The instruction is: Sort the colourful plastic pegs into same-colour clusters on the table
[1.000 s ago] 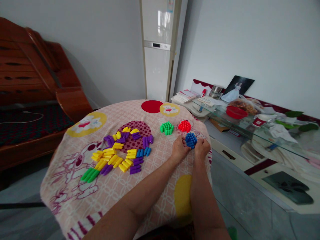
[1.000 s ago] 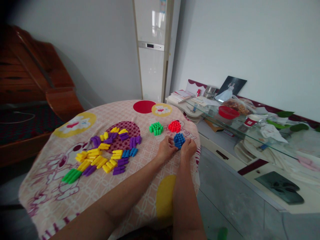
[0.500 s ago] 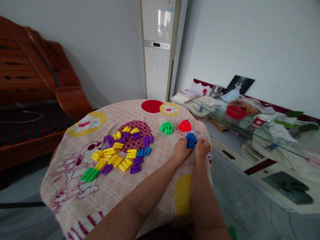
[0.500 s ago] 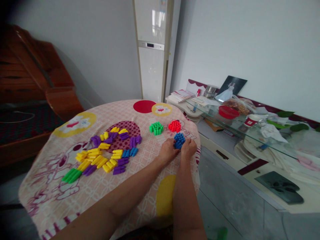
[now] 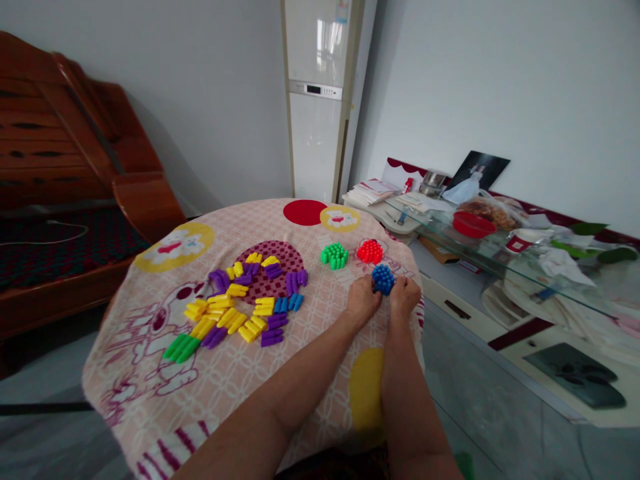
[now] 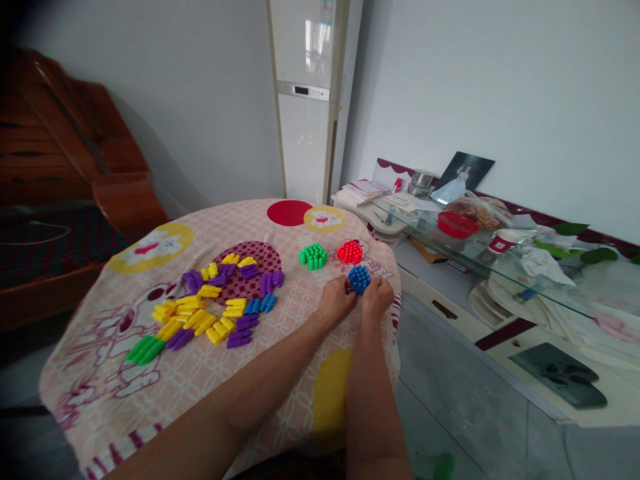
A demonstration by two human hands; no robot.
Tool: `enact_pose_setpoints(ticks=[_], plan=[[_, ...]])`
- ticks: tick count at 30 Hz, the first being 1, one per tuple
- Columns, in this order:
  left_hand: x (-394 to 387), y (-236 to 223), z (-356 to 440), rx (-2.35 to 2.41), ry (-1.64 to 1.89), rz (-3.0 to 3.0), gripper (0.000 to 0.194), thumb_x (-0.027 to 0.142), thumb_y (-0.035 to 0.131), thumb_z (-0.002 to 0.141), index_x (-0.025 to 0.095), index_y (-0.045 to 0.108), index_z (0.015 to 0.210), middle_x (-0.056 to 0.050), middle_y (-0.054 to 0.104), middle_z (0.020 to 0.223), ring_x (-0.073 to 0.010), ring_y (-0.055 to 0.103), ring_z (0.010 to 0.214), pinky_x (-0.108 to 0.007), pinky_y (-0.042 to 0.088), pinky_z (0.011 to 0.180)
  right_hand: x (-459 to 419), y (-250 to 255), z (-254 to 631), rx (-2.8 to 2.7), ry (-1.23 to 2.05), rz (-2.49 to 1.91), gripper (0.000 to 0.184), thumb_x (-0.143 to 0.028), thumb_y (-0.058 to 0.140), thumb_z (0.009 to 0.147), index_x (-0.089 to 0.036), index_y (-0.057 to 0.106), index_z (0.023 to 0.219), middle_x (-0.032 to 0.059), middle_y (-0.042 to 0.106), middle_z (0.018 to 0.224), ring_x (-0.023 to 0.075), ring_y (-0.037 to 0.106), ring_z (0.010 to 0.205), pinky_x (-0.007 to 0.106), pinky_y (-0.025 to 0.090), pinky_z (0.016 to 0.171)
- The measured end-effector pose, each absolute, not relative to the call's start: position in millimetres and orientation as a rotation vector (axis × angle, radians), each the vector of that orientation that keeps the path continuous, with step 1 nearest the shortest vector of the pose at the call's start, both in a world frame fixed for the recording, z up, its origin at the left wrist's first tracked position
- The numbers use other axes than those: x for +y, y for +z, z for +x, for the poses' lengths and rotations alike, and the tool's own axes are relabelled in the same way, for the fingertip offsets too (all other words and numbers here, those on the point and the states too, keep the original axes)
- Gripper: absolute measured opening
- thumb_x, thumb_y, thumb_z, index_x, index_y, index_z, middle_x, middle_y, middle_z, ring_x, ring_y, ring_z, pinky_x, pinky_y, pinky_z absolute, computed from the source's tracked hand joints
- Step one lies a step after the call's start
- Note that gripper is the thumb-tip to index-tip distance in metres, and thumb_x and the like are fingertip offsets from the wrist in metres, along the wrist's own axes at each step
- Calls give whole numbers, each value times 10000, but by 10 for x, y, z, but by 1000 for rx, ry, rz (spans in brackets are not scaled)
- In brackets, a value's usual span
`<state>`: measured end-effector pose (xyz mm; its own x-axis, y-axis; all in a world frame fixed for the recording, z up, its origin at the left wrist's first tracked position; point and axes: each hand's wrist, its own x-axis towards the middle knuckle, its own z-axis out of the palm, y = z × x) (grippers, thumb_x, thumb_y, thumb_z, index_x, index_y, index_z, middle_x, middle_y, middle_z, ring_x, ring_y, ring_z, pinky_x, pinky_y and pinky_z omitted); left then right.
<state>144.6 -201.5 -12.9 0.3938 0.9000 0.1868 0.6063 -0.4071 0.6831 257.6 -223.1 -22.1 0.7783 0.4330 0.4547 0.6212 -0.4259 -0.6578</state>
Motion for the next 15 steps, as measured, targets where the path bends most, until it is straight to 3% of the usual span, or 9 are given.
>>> enact_pose_setpoints(ticks=[15], plan=[[-1933,-173,1463,1269,754,2174,161,165,590,773,140,663,914,-86,706,896,-200,641,875,-283,469,785,-2228,-219,2595,-780,-239,-2090,381,-261,389,854,-103,717,741,167,701,749,212,541,659,302,315,625]])
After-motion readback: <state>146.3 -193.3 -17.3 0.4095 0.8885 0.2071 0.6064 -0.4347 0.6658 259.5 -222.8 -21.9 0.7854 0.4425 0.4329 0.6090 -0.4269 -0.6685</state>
